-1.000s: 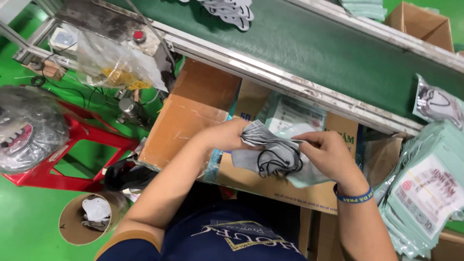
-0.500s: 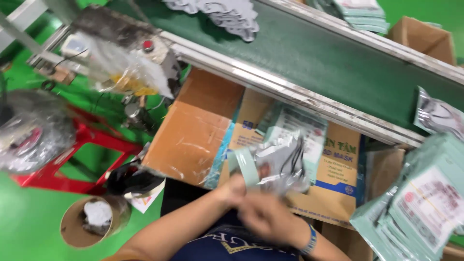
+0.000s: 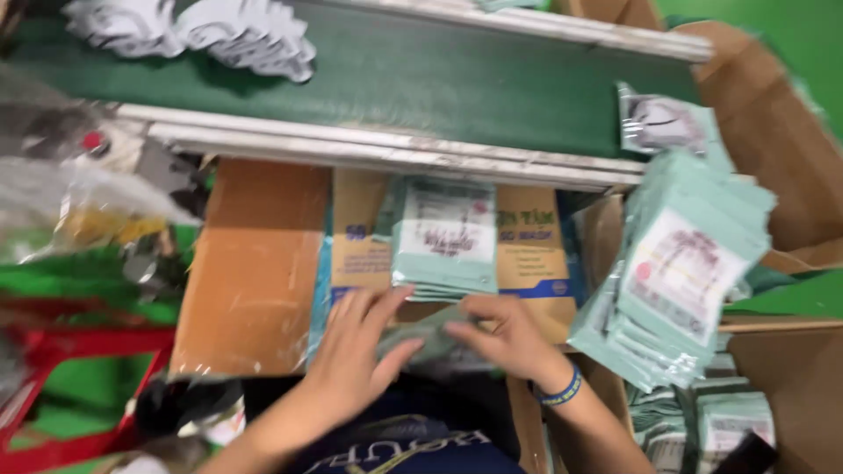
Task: Packing face masks into plastic bags and placing them on a conveyor belt.
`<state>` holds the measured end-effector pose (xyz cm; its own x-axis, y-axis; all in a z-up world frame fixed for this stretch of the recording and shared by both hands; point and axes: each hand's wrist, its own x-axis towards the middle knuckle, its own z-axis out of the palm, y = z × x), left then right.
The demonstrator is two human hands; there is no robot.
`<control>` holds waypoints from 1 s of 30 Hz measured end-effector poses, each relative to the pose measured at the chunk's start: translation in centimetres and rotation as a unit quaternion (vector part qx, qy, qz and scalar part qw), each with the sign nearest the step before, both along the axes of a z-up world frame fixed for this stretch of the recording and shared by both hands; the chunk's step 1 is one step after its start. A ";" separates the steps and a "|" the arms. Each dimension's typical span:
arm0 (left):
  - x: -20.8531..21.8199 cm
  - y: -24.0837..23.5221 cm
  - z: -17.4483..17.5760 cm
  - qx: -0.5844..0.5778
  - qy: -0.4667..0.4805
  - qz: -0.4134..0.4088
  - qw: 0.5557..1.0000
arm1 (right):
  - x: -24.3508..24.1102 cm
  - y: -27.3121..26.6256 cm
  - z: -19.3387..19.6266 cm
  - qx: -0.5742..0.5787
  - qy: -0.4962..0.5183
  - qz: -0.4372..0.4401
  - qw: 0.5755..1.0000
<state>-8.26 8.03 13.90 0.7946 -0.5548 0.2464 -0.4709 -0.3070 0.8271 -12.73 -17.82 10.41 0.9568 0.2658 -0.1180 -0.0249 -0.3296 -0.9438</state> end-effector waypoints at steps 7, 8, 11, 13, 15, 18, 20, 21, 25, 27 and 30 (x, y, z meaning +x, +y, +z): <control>1.9 -1.0 0.0 0.031 -0.081 -0.010 0.996 | 1.3 2.2 2.3 -0.048 -0.146 -0.072 0.986; 1.9 -1.1 -0.2 0.041 -0.076 -0.022 0.996 | 1.3 2.1 2.0 -0.050 -0.159 -0.082 0.983; 2.1 -0.3 1.4 0.025 -0.097 -0.012 0.995 | 1.3 1.2 2.0 -0.053 -0.156 -0.092 0.982; 2.8 0.2 1.4 0.016 -0.107 -0.010 0.994 | 1.4 0.8 2.0 -0.043 -0.140 -0.107 0.983; 3.1 0.6 1.5 0.009 -0.114 -0.010 0.993 | 1.3 0.5 1.5 -0.032 -0.121 -0.124 0.984; 3.3 1.1 1.9 0.021 -0.121 -0.012 0.992 | 1.5 0.1 1.2 0.030 -0.083 -0.173 0.981; 3.6 1.4 2.0 0.022 -0.141 -0.020 0.990 | 1.7 0.1 2.2 0.086 -0.088 -0.166 0.978; 3.6 1.5 2.1 0.023 -0.140 -0.018 0.990 | 1.9 0.2 2.1 0.087 -0.087 -0.164 0.979; 3.7 1.8 3.2 0.023 -0.146 -0.015 0.989 | 2.8 0.2 0.7 0.113 -0.085 -0.165 0.976; 4.0 1.8 3.1 0.007 -0.153 -0.009 0.988 | 3.0 0.4 0.8 0.112 -0.078 -0.172 0.976; 4.6 1.8 1.3 -0.003 -0.151 -0.026 0.988 | 2.6 0.8 2.1 0.058 -0.110 -0.151 0.981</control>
